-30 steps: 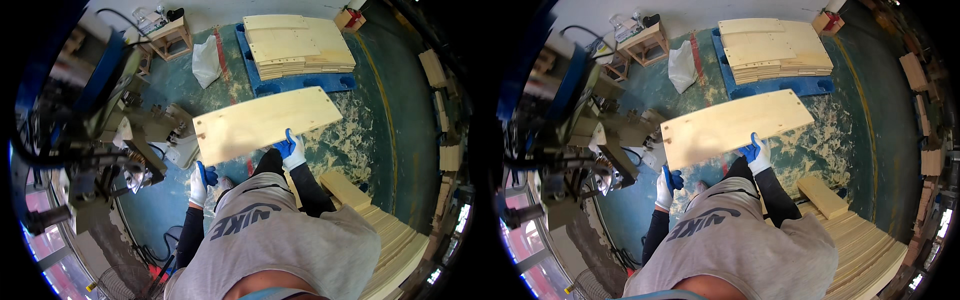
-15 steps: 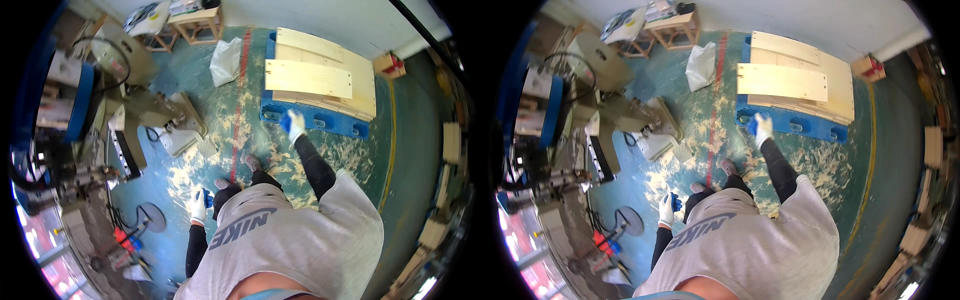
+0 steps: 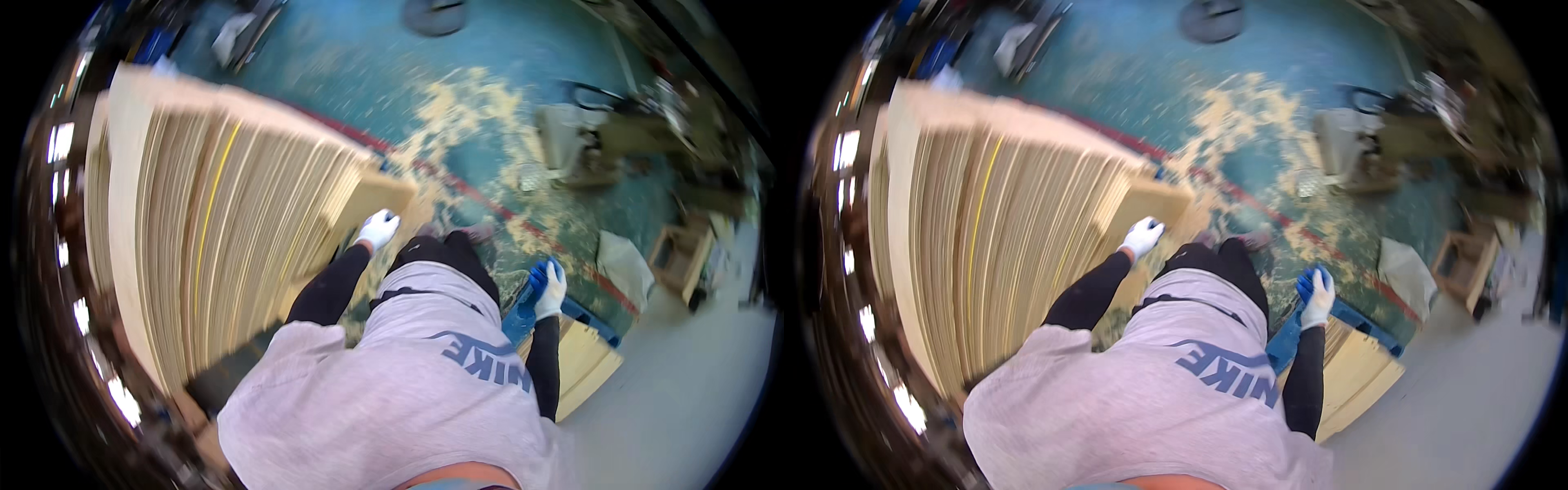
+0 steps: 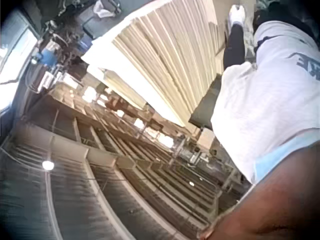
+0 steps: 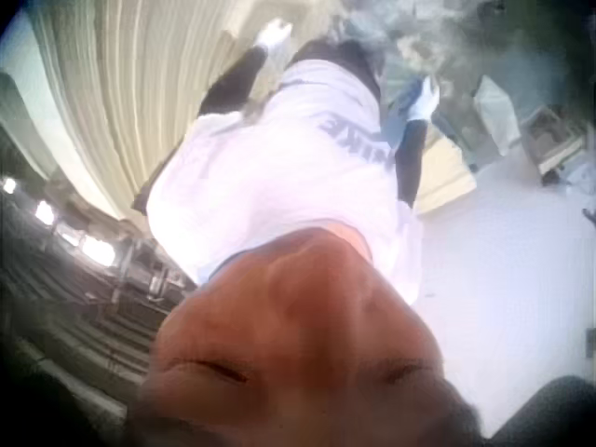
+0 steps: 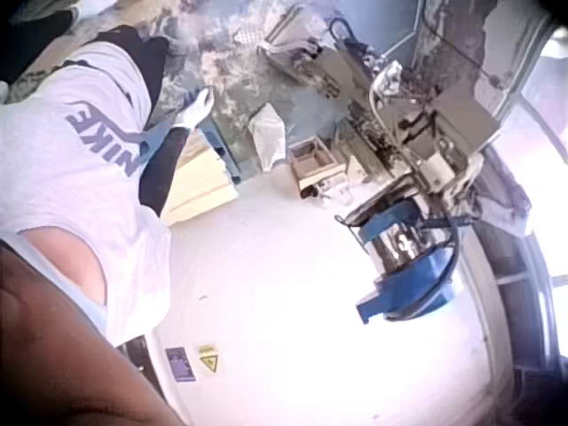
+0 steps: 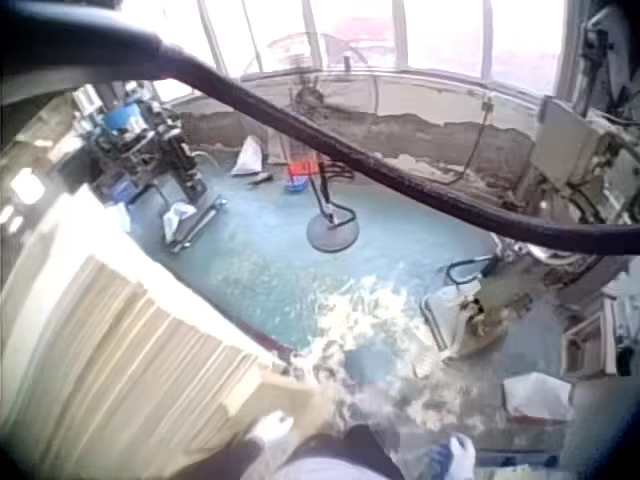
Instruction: The person picks up wood panels from a stack, places them onto a blue pallet, and uses a machine to attach or staple them together.
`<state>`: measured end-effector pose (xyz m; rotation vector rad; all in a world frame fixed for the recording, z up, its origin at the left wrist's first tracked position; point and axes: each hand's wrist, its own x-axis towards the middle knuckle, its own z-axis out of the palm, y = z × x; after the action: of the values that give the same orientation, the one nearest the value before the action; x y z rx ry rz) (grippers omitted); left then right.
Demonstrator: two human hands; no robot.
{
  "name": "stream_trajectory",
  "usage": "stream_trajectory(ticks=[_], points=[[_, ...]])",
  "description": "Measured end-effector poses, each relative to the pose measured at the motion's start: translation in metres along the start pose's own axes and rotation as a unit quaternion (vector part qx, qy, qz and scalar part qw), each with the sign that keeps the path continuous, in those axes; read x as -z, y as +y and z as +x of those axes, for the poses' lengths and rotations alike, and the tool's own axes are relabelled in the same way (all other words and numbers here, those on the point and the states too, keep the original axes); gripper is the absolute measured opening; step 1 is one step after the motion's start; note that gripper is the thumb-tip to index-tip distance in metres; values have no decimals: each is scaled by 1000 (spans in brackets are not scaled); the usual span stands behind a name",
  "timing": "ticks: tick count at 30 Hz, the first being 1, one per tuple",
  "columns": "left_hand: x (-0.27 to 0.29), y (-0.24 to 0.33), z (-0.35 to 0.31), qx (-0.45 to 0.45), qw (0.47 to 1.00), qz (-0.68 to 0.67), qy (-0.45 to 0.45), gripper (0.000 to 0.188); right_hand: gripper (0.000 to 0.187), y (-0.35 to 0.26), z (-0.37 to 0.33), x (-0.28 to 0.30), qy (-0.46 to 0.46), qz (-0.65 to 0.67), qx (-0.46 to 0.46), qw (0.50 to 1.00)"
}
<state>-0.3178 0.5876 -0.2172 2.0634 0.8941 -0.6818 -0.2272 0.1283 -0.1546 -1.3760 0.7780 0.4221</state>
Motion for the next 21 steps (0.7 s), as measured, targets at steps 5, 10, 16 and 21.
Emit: stream_trajectory(ticks=[5, 10, 16, 21], points=[[-10, -110, -56, 60, 984, -29, 166, 40, 32, 60, -27, -9, -42, -132, -76, 987], [-1, -140, -45, 15, 979, 54, 196, 51, 33, 73, -52, -22, -86, -189, -116, 971], [16, -120, 19, 123, 969, 155, 148, 74, 31, 52, -86, -31, -82, -241, -91, 963], [7, -99, 23, 48, 956, 220, 185, 66, 32, 39, -88, -28, -50, -238, -87, 966]])
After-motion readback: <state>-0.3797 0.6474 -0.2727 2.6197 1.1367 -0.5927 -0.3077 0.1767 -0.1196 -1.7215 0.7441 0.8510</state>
